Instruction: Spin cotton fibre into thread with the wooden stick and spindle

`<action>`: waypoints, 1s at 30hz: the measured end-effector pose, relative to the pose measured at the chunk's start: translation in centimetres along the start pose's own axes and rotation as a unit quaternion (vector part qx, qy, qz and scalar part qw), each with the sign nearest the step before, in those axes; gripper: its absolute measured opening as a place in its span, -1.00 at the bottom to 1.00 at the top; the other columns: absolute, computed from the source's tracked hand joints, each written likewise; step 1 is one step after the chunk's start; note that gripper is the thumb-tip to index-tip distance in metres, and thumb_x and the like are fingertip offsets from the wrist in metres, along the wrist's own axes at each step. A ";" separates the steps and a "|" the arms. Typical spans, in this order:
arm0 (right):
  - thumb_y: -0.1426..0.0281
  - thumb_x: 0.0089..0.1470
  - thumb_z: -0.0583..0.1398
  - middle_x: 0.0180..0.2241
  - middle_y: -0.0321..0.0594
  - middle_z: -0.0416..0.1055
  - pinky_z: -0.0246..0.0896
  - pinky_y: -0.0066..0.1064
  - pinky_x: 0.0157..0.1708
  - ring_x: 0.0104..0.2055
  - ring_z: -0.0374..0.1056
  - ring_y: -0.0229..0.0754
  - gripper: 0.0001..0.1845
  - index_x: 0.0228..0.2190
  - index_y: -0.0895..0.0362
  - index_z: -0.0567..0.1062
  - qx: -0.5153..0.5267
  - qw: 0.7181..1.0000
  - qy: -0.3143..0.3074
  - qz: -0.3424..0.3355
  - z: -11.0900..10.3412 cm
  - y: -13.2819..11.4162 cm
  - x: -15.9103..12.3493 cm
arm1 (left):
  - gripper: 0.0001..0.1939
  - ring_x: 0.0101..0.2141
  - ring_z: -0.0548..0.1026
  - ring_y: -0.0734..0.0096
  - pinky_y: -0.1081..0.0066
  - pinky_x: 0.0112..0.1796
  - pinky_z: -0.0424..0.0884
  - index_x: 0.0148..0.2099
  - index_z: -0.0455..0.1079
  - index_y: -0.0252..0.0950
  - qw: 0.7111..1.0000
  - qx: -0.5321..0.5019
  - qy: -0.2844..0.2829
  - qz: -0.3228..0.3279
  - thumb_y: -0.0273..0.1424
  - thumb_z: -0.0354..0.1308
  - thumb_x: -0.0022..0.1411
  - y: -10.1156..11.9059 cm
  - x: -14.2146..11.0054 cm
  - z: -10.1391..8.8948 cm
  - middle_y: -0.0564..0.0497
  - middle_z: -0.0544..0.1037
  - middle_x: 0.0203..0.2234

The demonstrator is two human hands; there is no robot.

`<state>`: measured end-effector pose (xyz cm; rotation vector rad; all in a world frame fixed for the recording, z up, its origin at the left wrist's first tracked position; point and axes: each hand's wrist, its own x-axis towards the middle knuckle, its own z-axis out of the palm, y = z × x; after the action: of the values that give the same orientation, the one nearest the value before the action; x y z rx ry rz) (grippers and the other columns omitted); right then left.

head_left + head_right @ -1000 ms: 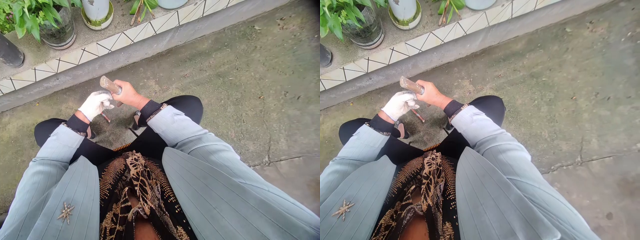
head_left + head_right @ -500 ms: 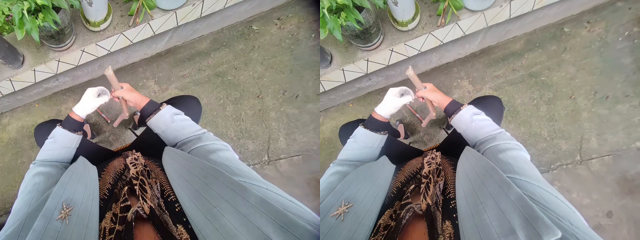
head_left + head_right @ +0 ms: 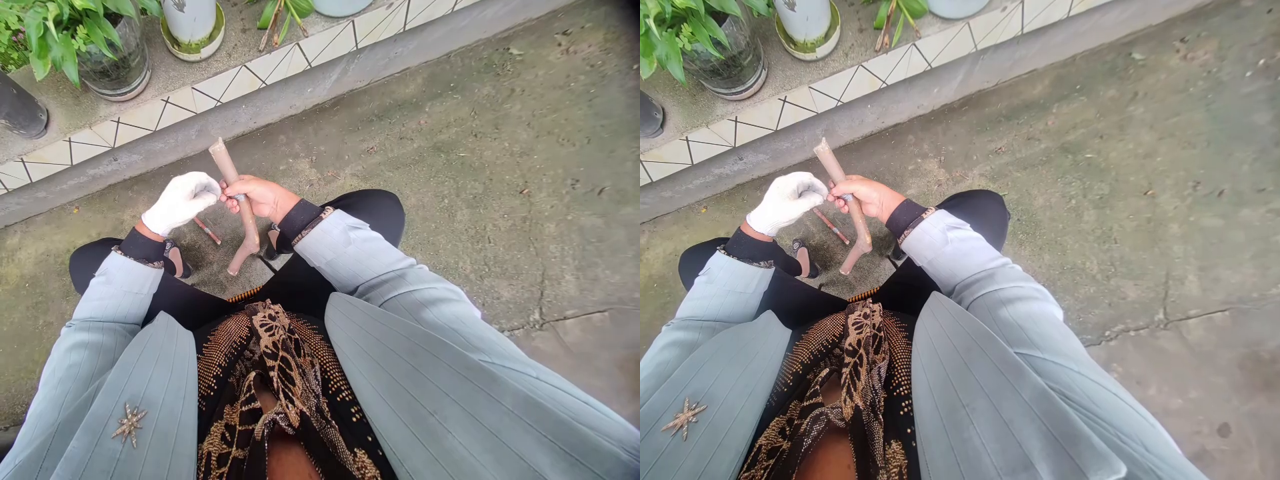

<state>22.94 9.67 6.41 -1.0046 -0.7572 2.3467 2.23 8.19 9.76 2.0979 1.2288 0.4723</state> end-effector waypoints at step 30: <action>0.66 -0.13 0.23 -0.51 -0.42 0.36 0.12 -0.59 -0.52 -0.51 0.21 -0.39 -0.69 -0.32 0.13 0.37 0.032 0.987 0.116 -0.108 1.6 0.3 0.3 | -0.78 -0.14 0.64 0.17 0.20 0.02 0.55 -0.15 0.62 -0.27 0.986 -0.078 0.115 -0.088 -0.33 0.25 0.18 -1.4 -0.1 3.0 -0.05 0.72 -0.19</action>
<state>21.54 9.14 7.00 -1.0860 -0.6591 2.0151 3.11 7.49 6.62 1.8221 1.4431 0.7210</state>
